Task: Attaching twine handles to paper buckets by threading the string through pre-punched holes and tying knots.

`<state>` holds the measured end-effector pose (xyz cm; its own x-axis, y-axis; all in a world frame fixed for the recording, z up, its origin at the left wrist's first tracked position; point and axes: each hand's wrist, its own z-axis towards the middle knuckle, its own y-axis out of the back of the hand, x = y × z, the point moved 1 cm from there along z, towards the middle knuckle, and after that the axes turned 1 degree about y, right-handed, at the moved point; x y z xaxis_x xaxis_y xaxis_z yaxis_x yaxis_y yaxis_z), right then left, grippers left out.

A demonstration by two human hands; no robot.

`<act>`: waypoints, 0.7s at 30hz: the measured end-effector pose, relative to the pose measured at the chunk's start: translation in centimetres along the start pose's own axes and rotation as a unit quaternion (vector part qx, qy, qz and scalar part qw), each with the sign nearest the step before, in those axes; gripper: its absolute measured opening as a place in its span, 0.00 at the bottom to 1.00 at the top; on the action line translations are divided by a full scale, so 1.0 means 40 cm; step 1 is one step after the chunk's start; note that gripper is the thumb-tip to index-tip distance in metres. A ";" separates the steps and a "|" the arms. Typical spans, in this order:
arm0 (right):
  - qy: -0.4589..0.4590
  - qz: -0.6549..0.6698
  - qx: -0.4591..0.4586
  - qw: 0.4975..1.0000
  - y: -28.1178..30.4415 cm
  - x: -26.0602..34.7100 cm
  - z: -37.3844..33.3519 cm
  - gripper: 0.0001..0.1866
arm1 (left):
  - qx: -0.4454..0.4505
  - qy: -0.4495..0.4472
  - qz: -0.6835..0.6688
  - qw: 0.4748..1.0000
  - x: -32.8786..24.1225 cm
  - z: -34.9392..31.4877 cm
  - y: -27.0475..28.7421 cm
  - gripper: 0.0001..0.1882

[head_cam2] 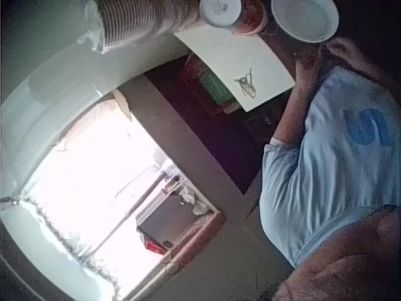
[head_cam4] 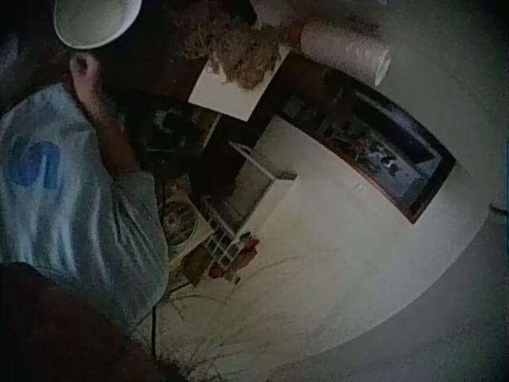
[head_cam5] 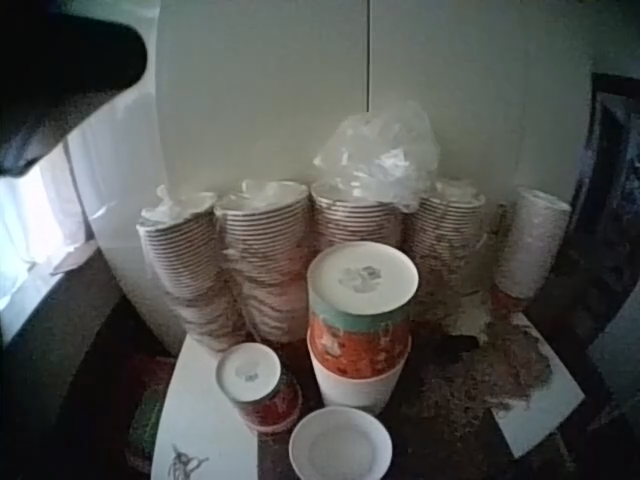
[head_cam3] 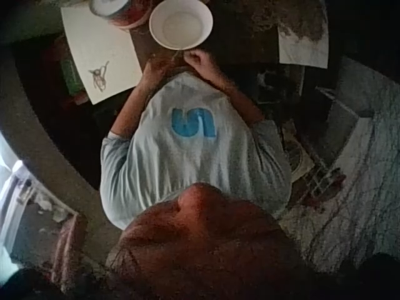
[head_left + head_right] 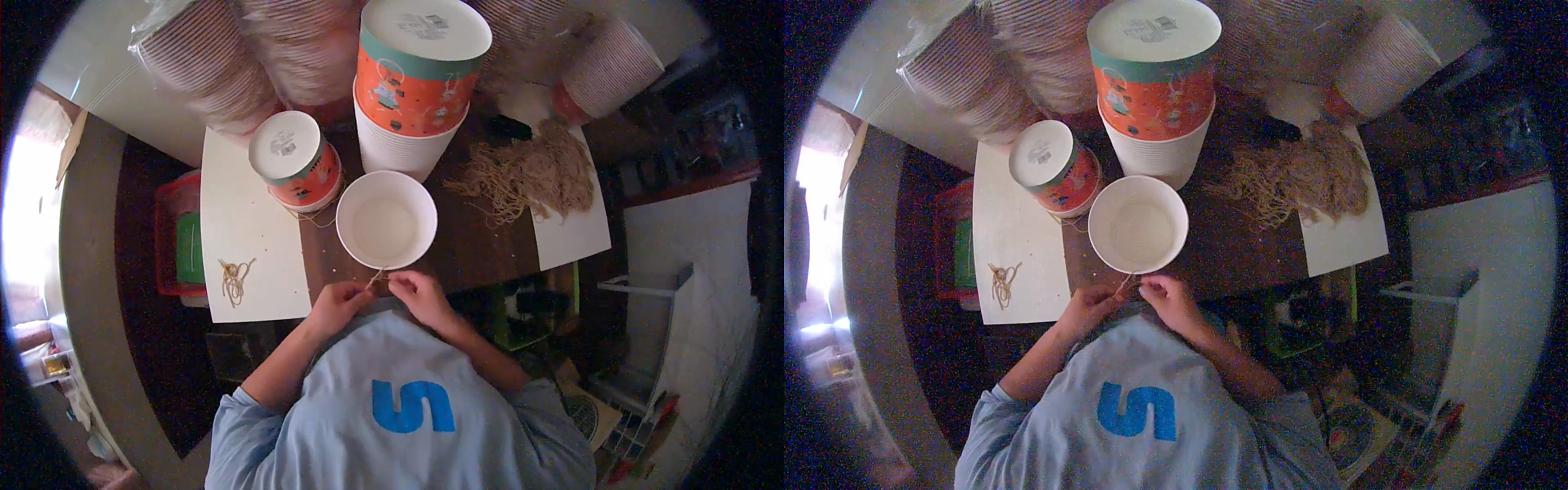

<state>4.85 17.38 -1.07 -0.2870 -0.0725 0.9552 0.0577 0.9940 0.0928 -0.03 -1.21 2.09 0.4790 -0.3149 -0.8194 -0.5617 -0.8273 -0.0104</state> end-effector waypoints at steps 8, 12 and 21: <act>0.381 -0.360 -0.048 0.850 0.004 0.184 -0.034 0.19 | 0.025 -0.063 0.064 0.996 -0.078 -0.060 -0.016 0.09; 0.452 -0.330 0.013 0.828 -0.006 0.153 -0.011 0.14 | 0.039 -0.137 0.147 0.979 -0.139 -0.090 -0.024 0.08; 0.347 -0.335 0.000 0.876 0.067 0.140 0.007 0.06 | 0.149 -0.102 0.037 0.983 -0.229 -0.189 -0.016 0.07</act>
<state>3.13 19.64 4.45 0.3929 -0.6719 0.6279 0.0990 0.7097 0.6975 1.04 -1.29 13.93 0.3015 -0.2445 -0.9216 -0.7774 -0.6226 -0.0892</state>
